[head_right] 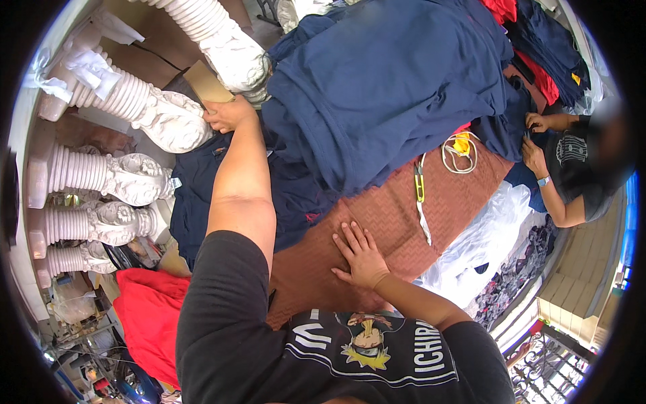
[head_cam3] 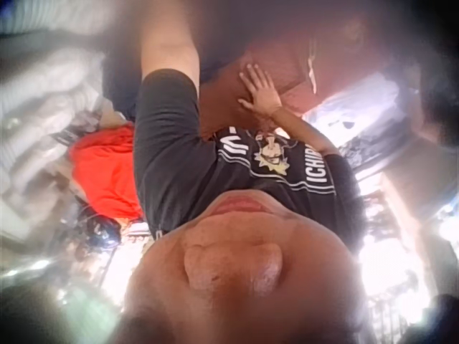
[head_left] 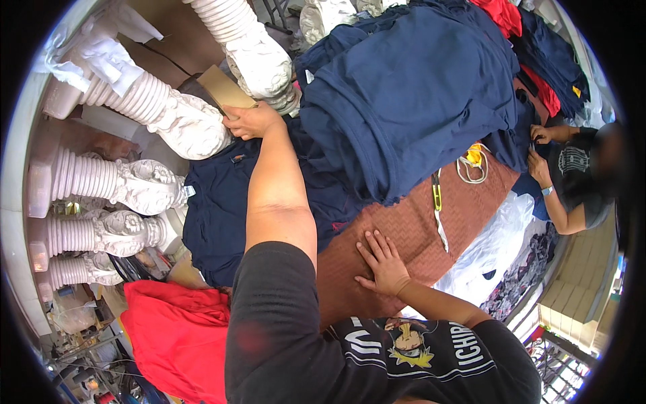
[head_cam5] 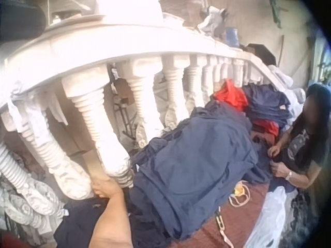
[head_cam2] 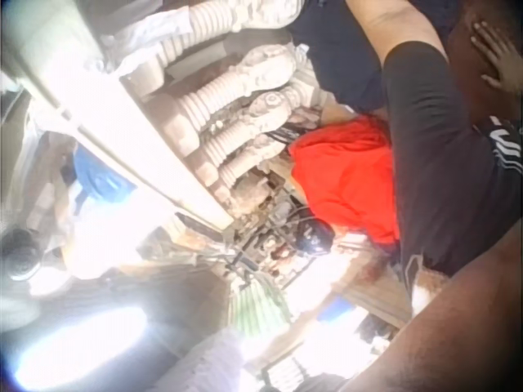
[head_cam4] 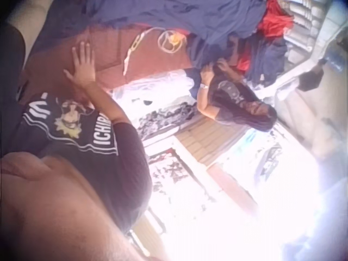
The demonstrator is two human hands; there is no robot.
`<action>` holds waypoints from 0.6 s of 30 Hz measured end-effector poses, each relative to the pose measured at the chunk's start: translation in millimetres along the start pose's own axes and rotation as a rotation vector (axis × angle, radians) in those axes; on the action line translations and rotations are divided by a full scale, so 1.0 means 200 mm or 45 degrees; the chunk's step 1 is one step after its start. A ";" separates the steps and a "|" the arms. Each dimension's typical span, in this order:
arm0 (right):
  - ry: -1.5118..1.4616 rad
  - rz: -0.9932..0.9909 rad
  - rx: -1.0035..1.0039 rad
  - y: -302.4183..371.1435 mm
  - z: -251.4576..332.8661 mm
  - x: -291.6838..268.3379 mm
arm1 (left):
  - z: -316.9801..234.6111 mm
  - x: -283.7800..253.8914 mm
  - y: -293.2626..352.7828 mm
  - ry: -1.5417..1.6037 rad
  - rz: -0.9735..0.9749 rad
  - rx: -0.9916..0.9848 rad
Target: The person organizes and stacks red garments on a table, including checking a small box and placing it on a nearby shelf.
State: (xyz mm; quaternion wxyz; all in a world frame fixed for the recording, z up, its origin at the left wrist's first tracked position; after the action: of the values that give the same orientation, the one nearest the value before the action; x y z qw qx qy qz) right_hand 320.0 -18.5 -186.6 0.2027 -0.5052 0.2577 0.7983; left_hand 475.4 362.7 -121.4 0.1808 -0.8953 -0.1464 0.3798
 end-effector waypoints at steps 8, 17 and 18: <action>-0.018 0.002 0.009 0.01 -0.01 -0.02 | 0.01 -0.07 -0.02 0.112 0.127 -0.107; 0.002 -0.057 -0.019 0.04 0.00 -0.01 | -0.16 -0.68 -0.05 0.587 -0.335 0.225; 0.000 -0.075 -0.026 0.04 0.00 0.00 | -0.15 -0.77 -0.05 0.613 -0.386 0.326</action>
State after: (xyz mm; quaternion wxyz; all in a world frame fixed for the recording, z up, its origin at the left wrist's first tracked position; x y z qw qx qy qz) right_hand 315.2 -24.5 -184.1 0.2210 -0.5147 0.2345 0.7945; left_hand 393.5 304.8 -1.2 0.3762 -0.8975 -0.1820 0.1409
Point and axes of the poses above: each hand's wrist, its own y-axis away from the middle knuckle, its own x-axis out of the palm, z = x × y, the point moved 4 cm from there along -y, towards the middle knuckle, and after that the axes turned 10 degrees about x, right-handed, at the moved point
